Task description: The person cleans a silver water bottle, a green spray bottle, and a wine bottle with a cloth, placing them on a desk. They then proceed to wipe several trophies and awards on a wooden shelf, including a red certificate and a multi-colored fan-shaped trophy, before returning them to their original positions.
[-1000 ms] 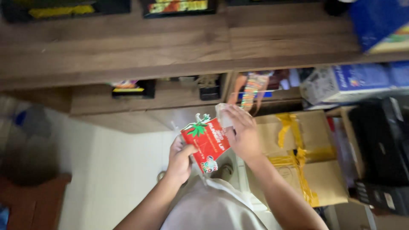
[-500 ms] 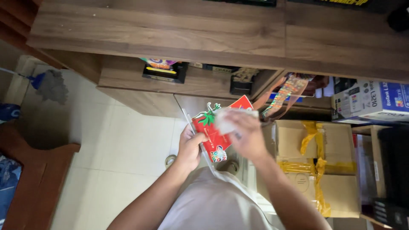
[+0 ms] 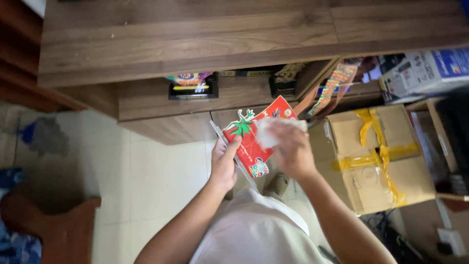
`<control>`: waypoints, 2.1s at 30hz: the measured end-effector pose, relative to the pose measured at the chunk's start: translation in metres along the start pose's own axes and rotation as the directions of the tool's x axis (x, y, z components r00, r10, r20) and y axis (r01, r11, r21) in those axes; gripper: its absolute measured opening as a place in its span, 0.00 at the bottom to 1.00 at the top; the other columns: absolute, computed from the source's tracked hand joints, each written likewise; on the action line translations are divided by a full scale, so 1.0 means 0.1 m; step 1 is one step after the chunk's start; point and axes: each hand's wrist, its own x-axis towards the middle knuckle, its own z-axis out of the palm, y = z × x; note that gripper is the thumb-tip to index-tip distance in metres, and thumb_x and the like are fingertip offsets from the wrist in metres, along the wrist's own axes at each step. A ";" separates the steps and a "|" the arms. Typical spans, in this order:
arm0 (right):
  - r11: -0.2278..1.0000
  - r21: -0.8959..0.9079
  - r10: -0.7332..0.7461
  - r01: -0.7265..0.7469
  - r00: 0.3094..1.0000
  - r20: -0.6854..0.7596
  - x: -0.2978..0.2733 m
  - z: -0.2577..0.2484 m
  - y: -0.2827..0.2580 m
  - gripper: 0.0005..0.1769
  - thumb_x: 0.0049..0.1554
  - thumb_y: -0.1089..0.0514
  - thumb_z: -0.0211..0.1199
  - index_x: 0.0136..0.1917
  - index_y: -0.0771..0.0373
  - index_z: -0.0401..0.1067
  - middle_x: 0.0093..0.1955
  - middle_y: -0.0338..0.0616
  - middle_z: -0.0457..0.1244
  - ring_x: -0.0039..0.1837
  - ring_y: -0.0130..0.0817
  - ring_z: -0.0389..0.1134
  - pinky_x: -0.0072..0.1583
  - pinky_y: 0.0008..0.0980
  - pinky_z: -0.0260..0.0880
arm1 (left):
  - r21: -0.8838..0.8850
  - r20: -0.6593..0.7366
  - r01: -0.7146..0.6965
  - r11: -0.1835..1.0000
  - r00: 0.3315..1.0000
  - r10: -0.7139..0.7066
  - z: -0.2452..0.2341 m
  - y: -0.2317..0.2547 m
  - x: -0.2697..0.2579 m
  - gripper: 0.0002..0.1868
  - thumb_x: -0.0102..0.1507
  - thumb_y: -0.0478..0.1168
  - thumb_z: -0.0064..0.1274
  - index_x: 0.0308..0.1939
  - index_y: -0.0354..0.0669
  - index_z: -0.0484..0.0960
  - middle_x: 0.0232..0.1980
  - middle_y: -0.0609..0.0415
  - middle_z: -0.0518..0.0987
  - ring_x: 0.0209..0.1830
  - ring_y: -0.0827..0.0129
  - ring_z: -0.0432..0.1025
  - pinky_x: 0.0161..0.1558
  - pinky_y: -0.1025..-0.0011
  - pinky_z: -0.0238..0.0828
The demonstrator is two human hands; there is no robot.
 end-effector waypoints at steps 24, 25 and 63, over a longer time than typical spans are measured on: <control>0.755 0.484 0.584 -0.443 0.790 -0.188 -0.32 -0.42 0.73 0.24 0.60 0.58 0.63 0.68 0.67 0.70 0.60 0.49 0.69 0.61 0.32 0.68 0.64 0.31 0.68 | 0.033 0.038 0.178 0.984 0.983 -0.179 0.41 0.05 0.03 0.14 0.67 0.33 0.49 0.57 0.37 0.75 0.53 0.49 0.83 0.52 0.68 0.78 0.55 0.65 0.76; 0.656 0.611 0.629 -0.444 0.769 -0.116 -0.33 -0.42 0.81 0.22 0.62 0.57 0.62 0.67 0.68 0.71 0.59 0.47 0.69 0.59 0.29 0.68 0.62 0.30 0.69 | 0.036 -0.004 0.228 0.973 0.974 -0.228 0.44 0.00 0.08 0.14 0.68 0.37 0.49 0.57 0.37 0.75 0.53 0.49 0.83 0.51 0.66 0.78 0.54 0.64 0.76; 0.962 0.238 -0.083 0.134 0.973 -0.214 -0.02 -0.02 -0.03 0.16 0.51 0.65 0.69 0.54 0.61 0.76 0.53 0.49 0.66 0.53 0.51 0.66 0.57 0.42 0.66 | -0.353 0.201 0.347 0.869 0.935 -0.292 0.33 -0.49 0.08 0.33 0.65 0.64 0.48 0.46 0.33 0.82 0.42 0.45 0.83 0.37 0.62 0.77 0.34 0.70 0.75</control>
